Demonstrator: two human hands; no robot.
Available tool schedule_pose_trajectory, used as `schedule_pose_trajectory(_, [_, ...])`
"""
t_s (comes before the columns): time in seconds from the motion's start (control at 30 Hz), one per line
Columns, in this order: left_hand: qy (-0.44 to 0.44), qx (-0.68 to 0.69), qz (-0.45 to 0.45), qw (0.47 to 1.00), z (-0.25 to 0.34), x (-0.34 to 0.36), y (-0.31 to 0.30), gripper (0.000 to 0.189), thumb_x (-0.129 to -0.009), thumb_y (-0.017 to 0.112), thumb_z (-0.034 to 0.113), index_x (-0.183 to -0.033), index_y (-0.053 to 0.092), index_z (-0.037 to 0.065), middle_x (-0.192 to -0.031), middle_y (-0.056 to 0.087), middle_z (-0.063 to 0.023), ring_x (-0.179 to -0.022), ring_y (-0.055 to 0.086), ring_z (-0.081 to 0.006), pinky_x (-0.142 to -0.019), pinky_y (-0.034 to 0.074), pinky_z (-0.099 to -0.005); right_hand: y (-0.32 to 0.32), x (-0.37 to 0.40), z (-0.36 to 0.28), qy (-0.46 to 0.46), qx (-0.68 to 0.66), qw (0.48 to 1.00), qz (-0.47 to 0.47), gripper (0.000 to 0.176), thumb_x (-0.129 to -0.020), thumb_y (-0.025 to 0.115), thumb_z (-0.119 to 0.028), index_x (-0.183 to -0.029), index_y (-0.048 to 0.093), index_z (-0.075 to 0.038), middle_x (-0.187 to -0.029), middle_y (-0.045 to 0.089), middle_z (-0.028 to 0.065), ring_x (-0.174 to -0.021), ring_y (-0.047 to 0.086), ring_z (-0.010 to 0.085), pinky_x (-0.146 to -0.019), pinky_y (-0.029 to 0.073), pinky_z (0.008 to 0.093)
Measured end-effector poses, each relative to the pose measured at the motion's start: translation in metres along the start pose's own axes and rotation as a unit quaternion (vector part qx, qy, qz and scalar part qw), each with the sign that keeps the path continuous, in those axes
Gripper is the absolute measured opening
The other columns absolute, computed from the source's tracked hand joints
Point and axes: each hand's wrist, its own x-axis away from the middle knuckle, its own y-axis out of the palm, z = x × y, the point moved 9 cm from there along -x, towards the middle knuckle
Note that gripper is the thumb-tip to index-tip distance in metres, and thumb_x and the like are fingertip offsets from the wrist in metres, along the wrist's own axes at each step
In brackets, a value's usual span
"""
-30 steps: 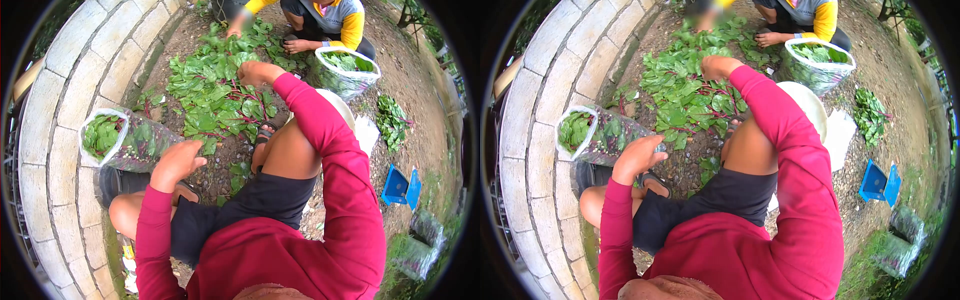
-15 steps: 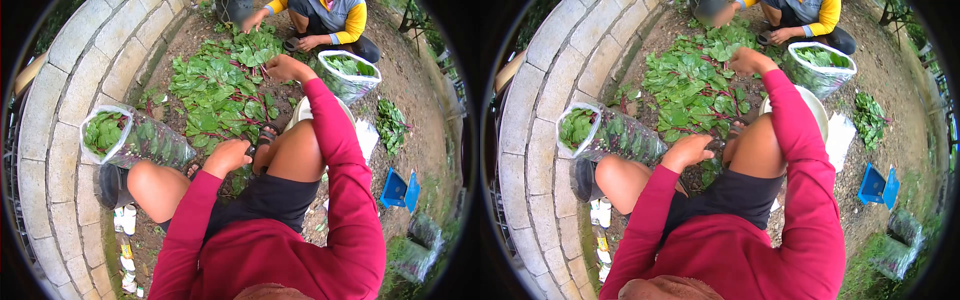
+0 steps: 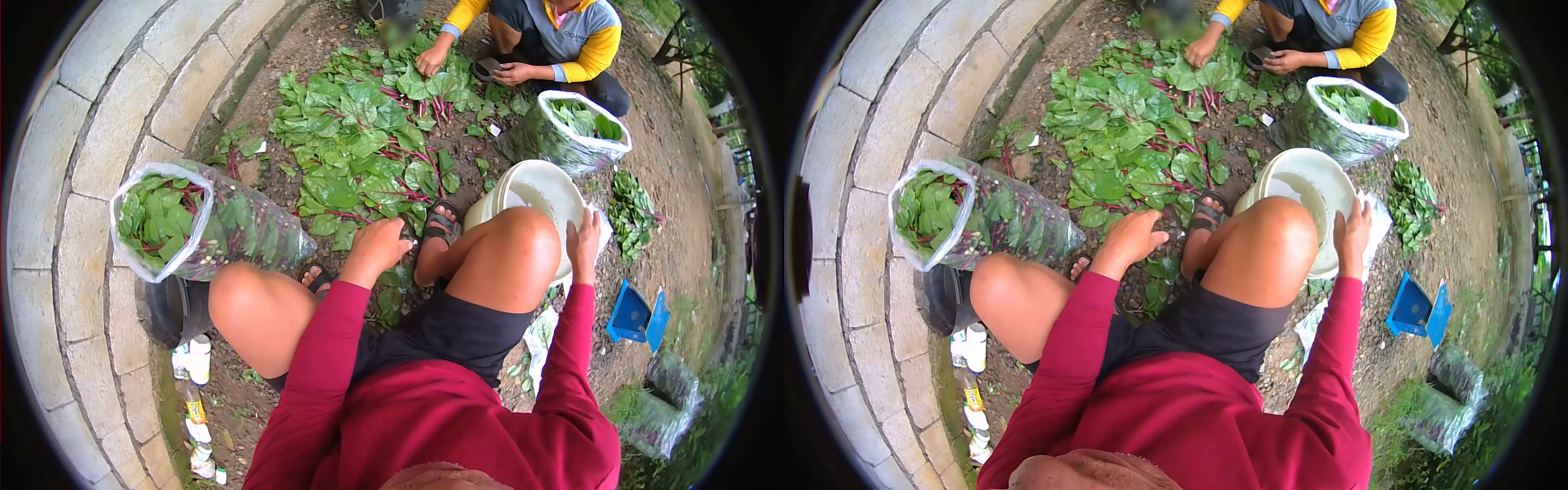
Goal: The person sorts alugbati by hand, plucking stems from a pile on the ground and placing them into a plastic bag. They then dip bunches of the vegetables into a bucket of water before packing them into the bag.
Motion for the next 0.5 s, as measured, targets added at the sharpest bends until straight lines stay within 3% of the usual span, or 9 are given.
schedule_pose_trajectory(0.07, [0.005, -0.002, 0.005, 1.000, -0.001, -0.003, 0.002, 0.051, -0.088, 0.070, 0.035, -0.127, 0.060, 0.003, -0.125, 0.065, -0.0180, -0.117, 0.060, -0.0362, -0.098, 0.048, -0.0464, 0.010, 0.024, 0.035, 0.088, 0.001, 0.996, -0.012, 0.073, -0.086, 0.071, -0.022, -0.145, 0.040, 0.007, -0.142, 0.046, 0.0348, -0.130, 0.048, 0.0458, -0.110, 0.040, 0.0456])
schedule_pose_trajectory(0.17, [0.027, -0.003, 0.018, 0.999, -0.003, -0.004, 0.009, 0.052, -0.088, 0.069, 0.035, -0.128, 0.060, 0.003, -0.126, 0.065, -0.0179, -0.119, 0.060, -0.0357, -0.099, 0.048, -0.0462, 0.042, 0.050, 0.069, 0.186, -0.147, 0.965, -0.114, 0.083, -0.088, 0.071, -0.027, -0.148, 0.030, 0.012, -0.142, 0.045, 0.0367, -0.135, 0.045, 0.0441, -0.113, 0.037, 0.0447])
schedule_pose_trajectory(0.23, [0.026, 0.008, 0.024, 0.999, -0.005, -0.004, 0.013, 0.052, -0.088, 0.069, 0.035, -0.128, 0.060, 0.003, -0.126, 0.065, -0.0179, -0.120, 0.060, -0.0353, -0.100, 0.047, -0.0461, 0.061, 0.055, 0.087, 0.178, -0.136, 0.970, -0.090, 0.081, -0.091, 0.066, -0.025, -0.151, 0.025, 0.011, -0.144, 0.045, 0.0347, -0.135, 0.045, 0.0434, -0.114, 0.036, 0.0429])
schedule_pose_trajectory(0.37, [-0.003, 0.001, -0.008, 1.000, -0.007, 0.001, 0.014, 0.055, -0.088, 0.070, 0.035, -0.130, 0.059, 0.002, -0.128, 0.064, -0.0213, -0.120, 0.059, -0.0373, -0.101, 0.047, -0.0452, 0.077, 0.042, 0.126, 0.170, -0.145, 0.973, -0.052, 0.065, -0.091, 0.058, -0.013, -0.148, 0.036, 0.007, -0.141, 0.050, 0.0307, -0.130, 0.052, 0.0408, -0.110, 0.041, 0.0413])
schedule_pose_trajectory(0.5, [-0.006, -0.014, 0.009, 1.000, -0.015, 0.004, 0.019, 0.052, -0.088, 0.071, 0.034, -0.127, 0.060, 0.003, -0.122, 0.066, -0.0209, -0.116, 0.061, -0.0375, -0.098, 0.048, -0.0472, 0.062, 0.018, 0.110, 0.149, -0.106, 0.981, -0.057, 0.056, -0.088, 0.056, -0.009, -0.143, 0.047, 0.003, -0.131, 0.060, 0.0282, -0.120, 0.060, 0.0403, -0.104, 0.046, 0.0415])
